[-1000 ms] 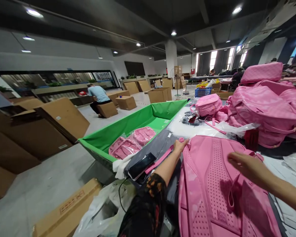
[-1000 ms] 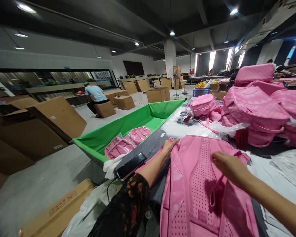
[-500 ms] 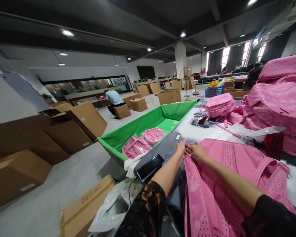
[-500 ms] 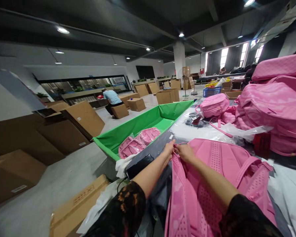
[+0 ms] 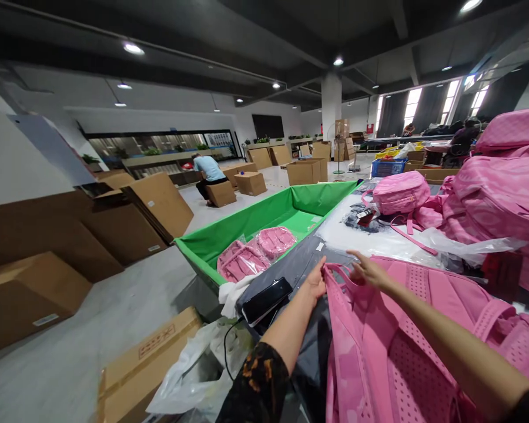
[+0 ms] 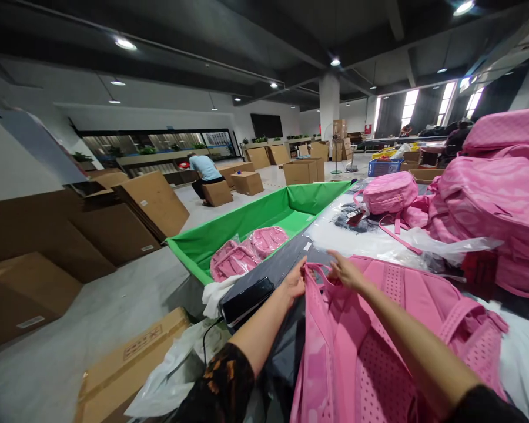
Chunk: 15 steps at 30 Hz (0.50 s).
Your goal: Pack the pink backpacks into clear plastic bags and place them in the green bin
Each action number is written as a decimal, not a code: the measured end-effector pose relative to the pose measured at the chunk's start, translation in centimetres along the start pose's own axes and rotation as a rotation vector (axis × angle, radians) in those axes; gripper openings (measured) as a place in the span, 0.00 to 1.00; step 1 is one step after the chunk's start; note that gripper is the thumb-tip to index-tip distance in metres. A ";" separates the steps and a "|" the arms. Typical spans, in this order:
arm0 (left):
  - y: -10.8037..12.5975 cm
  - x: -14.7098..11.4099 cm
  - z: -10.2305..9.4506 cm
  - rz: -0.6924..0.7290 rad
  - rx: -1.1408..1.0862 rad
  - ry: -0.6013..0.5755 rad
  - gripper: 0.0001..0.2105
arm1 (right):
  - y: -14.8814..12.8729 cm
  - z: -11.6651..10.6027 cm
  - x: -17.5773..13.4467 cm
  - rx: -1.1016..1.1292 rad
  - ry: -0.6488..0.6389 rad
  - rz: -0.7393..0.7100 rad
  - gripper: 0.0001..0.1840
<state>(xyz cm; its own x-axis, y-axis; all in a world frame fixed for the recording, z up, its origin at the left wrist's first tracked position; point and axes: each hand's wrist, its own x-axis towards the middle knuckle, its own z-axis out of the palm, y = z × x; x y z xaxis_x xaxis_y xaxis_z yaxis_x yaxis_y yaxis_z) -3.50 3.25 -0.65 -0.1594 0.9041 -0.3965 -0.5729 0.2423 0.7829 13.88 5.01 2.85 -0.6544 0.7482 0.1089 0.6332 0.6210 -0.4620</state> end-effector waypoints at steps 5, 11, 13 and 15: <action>5.3 -4.5 1.6 0.244 0.113 -0.242 0.17 | -1.2 -2.8 2.8 0.058 0.193 0.113 0.16; 8.2 -5.9 4.9 0.635 0.380 -0.337 0.25 | -1.8 -4.6 -3.4 0.081 0.270 0.212 0.11; 7.4 -4.9 6.4 0.633 0.452 -0.362 0.27 | -3.5 -2.8 -8.6 0.137 0.153 0.177 0.10; 5.3 -3.8 8.2 0.599 0.514 -0.381 0.28 | -6.3 -0.3 -14.3 0.202 0.046 0.105 0.10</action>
<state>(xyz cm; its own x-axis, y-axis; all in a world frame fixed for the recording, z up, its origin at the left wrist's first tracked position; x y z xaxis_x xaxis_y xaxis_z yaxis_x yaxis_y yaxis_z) 0.67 4.01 8.98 0.0149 0.9639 0.2658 -0.0307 -0.2652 0.9637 19.42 -9.53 4.46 -0.5667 0.8191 0.0891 0.5982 0.4834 -0.6391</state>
